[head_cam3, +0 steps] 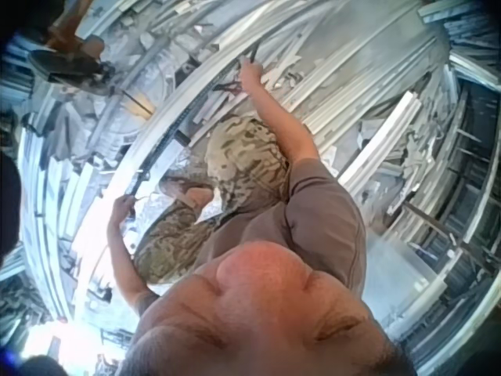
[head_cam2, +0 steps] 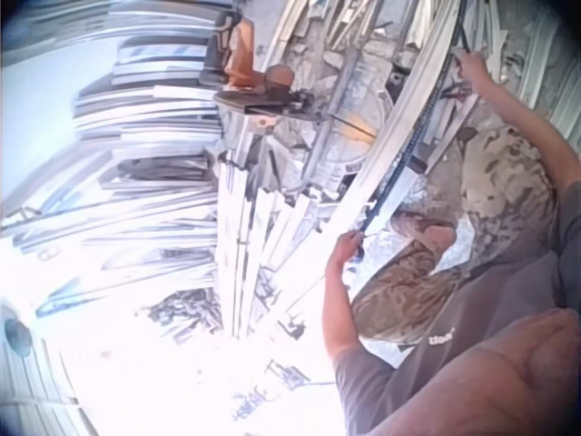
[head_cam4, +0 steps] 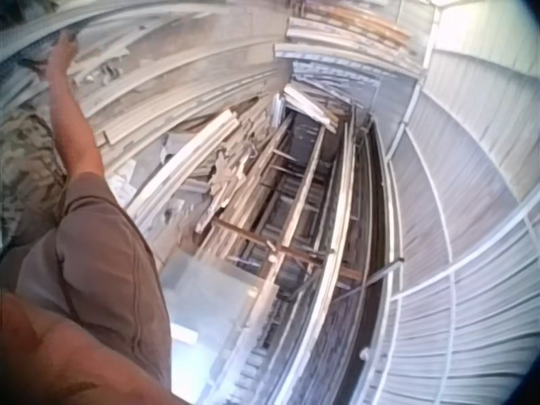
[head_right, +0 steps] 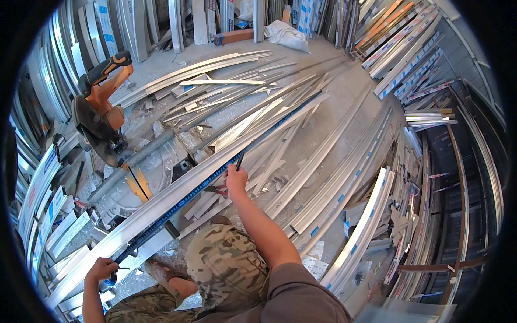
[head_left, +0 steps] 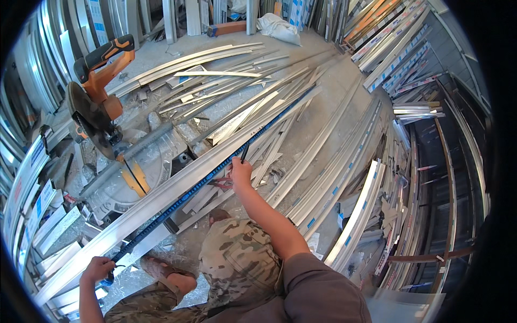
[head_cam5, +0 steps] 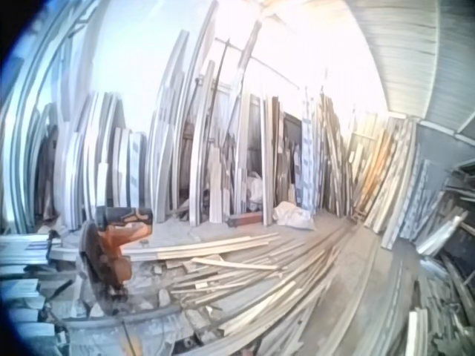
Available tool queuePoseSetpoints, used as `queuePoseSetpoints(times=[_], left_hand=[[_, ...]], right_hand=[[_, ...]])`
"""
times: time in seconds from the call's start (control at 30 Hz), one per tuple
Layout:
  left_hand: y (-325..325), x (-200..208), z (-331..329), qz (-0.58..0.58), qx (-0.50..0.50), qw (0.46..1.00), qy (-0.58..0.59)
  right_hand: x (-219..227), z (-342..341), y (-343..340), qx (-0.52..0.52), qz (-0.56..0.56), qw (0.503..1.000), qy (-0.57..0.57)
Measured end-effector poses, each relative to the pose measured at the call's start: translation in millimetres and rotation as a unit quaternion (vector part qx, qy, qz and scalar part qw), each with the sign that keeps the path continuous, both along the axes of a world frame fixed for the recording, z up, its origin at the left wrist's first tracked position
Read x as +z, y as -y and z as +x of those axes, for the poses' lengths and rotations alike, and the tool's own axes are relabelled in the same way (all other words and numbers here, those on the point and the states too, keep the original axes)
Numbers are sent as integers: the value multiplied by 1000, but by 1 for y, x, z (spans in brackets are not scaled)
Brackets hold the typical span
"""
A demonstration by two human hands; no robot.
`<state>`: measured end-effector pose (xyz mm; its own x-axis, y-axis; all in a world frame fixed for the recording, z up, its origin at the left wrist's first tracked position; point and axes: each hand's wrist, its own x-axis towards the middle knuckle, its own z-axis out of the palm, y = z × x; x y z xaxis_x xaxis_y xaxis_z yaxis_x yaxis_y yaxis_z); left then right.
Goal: The person measures and marks aluminum profiles with a tape measure and marker, then cuts them using a miter saw. The person repeats this process for several pieces, stacking the cut pieces aside.
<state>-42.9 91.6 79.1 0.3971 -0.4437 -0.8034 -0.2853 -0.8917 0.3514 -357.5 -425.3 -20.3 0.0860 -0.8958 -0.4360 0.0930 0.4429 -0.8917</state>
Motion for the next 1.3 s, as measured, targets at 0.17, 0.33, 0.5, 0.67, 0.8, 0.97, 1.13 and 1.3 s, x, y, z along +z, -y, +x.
queuePoseSetpoints(times=[0.17,0.33,0.5,0.67,0.8,0.97,1.13,1.3], left_hand=[[15,-2,-4,-48,12,999,0],[41,-2,-5,-36,4,999,-20],[36,-4,1,5,-4,1000,-17],[40,-9,2,2,27,999,-32],[47,-12,0,-2,28,999,-25],[39,-28,4,8,37,999,-25],[-13,-88,26,-25,-50,998,41],[14,-92,29,3,-73,991,115]], right_hand=[[-9,-2,10,-21,-28,998,-43],[-27,-27,71,-51,-60,990,-119],[-41,-43,110,-25,-58,981,-181],[-40,-41,118,1,-48,973,-226],[-41,-41,120,-1,-48,976,-214],[-53,-36,118,-9,-90,972,-216],[-47,-27,111,91,-93,942,-310],[-3,19,55,261,-283,846,-369]])
